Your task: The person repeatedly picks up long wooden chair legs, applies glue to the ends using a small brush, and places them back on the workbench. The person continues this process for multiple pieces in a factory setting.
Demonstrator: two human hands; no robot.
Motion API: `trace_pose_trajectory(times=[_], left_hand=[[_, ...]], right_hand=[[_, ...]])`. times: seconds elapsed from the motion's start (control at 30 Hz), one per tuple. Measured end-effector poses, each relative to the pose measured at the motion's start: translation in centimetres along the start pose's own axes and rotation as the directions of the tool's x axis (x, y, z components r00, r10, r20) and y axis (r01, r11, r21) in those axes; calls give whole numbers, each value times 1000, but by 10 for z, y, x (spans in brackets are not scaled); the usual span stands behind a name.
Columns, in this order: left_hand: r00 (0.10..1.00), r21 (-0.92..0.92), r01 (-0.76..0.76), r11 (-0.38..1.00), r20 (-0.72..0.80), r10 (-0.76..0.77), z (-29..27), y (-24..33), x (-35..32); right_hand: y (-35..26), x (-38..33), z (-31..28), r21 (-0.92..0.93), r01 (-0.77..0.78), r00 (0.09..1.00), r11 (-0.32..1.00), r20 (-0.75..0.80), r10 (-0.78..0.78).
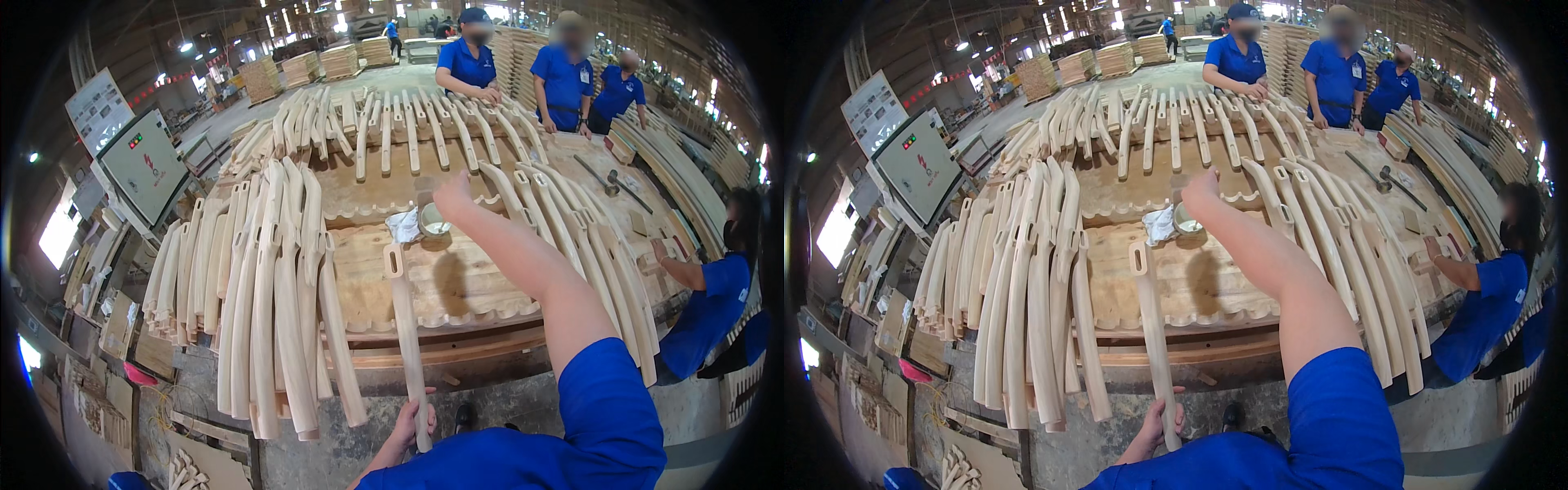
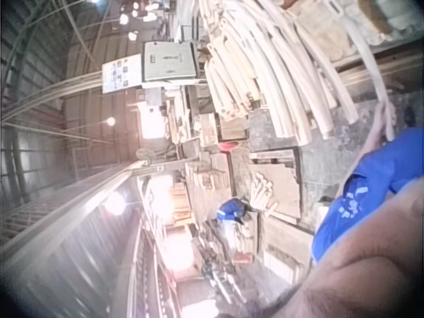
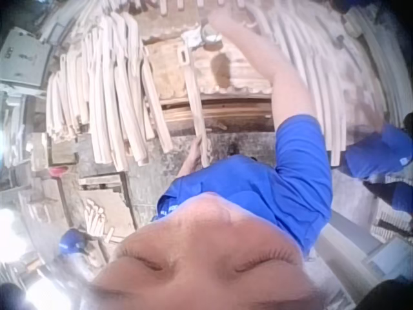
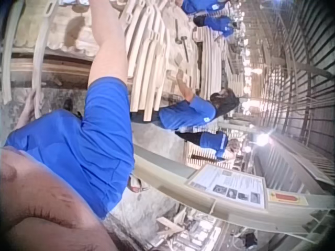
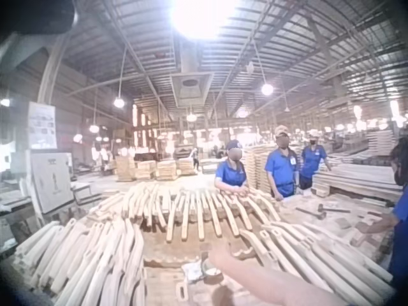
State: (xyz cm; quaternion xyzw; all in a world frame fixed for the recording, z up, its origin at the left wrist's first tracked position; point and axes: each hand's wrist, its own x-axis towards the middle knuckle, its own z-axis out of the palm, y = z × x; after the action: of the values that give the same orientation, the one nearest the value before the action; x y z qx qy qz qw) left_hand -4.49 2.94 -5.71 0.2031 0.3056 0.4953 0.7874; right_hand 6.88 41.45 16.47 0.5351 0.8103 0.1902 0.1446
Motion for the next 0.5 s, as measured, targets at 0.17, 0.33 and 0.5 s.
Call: trace_pose_trajectory(times=[0.17,0.33,0.5], left_hand=[[999,20,19,1000,-43,-18,4,1,2],[999,6,8,1000,-43,-8,5,0,3],[1000,64,0,998,-12,0,8,4,1]], right_hand=[[7,-16,11,133,-83,996,988,0,84],[13,-41,29,357,-198,978,913,5,210],[12,-53,52,474,-228,972,851,63,225]])
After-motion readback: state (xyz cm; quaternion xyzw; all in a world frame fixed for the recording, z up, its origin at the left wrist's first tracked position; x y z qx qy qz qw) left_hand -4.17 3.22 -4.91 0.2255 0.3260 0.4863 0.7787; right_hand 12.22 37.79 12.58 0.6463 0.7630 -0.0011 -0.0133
